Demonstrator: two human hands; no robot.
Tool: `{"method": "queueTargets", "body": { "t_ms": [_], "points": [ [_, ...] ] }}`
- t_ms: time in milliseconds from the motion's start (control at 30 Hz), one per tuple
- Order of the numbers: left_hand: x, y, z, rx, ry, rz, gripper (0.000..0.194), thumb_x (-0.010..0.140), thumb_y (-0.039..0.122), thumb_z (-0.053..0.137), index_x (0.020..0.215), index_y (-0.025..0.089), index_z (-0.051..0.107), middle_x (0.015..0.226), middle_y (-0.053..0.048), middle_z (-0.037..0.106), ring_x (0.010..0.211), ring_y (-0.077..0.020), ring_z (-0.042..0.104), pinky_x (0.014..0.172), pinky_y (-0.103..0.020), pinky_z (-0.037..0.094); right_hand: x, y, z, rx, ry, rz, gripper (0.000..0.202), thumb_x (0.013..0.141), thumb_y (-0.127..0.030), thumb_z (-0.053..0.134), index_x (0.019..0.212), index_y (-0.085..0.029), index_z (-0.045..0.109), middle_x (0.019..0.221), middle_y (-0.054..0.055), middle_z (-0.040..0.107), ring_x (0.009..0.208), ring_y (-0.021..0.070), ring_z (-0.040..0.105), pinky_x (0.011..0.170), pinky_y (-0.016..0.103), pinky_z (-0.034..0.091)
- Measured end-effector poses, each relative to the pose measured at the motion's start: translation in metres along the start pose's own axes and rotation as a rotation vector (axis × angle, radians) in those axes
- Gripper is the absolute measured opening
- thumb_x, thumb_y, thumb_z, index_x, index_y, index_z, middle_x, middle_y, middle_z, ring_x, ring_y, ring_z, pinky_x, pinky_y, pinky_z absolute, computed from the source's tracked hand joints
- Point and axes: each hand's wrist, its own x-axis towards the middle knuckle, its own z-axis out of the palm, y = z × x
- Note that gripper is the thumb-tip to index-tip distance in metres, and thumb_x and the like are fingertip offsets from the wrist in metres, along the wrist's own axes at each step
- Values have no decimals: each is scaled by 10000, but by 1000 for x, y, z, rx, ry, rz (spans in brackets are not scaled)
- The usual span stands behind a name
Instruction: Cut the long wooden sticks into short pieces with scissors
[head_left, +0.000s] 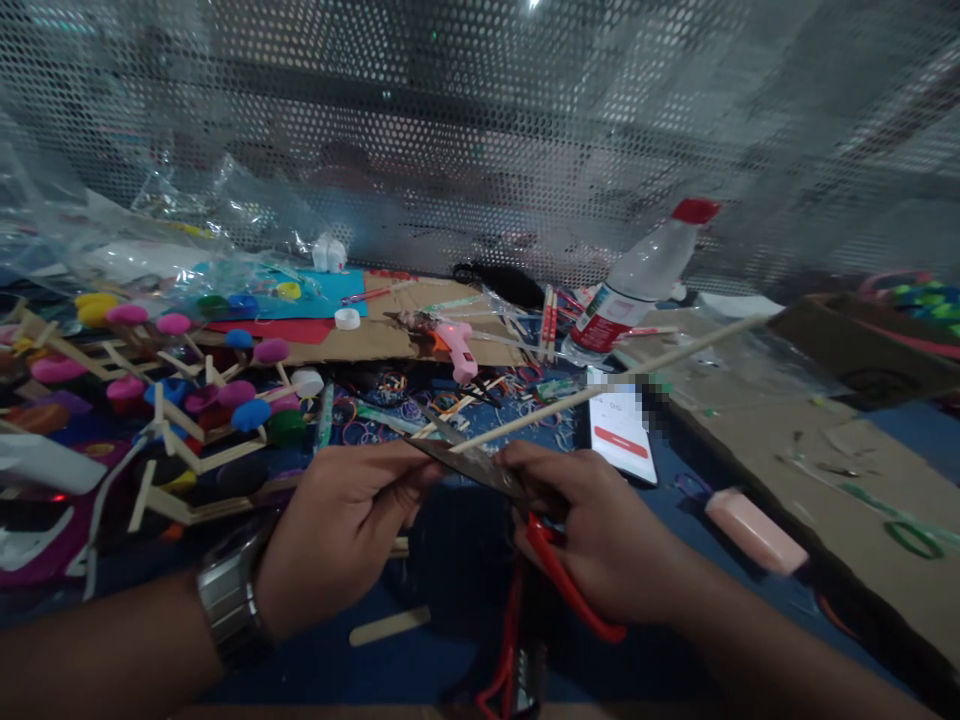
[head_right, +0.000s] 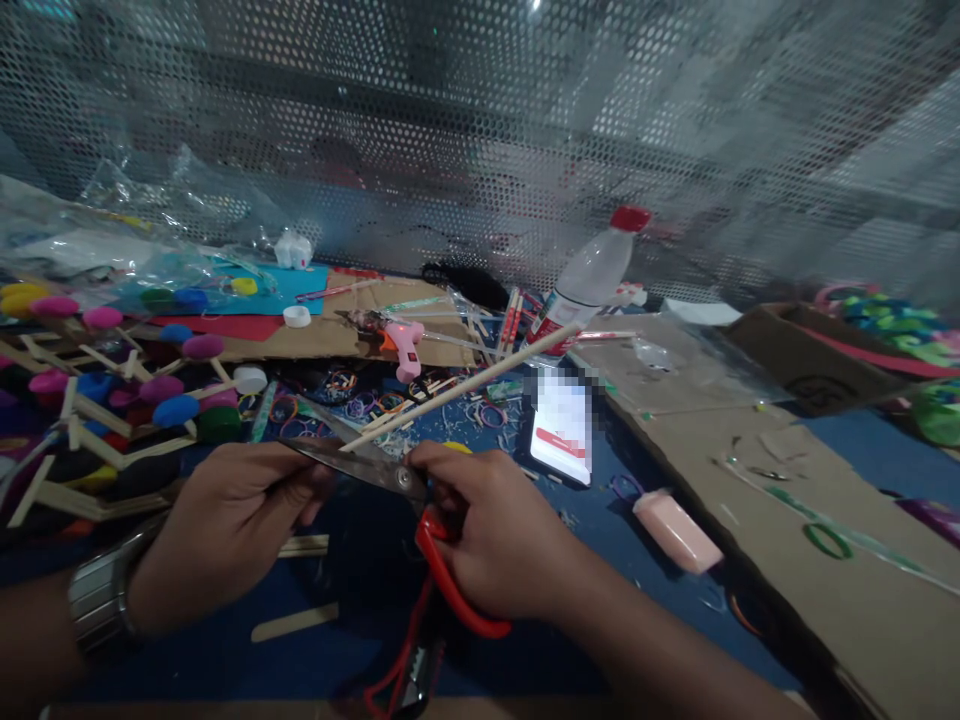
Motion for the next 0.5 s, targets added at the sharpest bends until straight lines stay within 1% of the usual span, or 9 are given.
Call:
{"method": "queueTargets", "body": {
  "t_ms": [200, 367, 500],
  "points": [
    [-2, -2, -1, -39, -34, -29, 336, 927, 84, 506, 600, 160, 520, 526, 68, 517, 462, -33, 479, 467, -126, 347, -2, 2, 2, -7, -19, 11, 227, 646, -52, 498, 722, -242, 401, 597, -84, 306, 495, 99, 271, 464, 237, 229],
    [-3, -2, 0, -103, -75, -81, 373, 960, 129, 469, 590, 157, 503, 504, 68, 504, 444, -27, 457, 441, -123, 325, -2, -2, 0, -5, -3, -4, 191, 656, -85, 510, 677, -238, 398, 601, -63, 368, 492, 98, 289, 460, 240, 238],
    [-3, -2, 1, -192, -118, -145, 401, 969, 170, 454, 568, 162, 460, 481, 72, 474, 417, -25, 411, 404, -119, 294, -3, -5, 0, -26, 1, 18, 152, 657, -90, 514, 705, -227, 469, 585, -58, 406, 474, 99, 318, 454, 236, 259]
  ]
}}
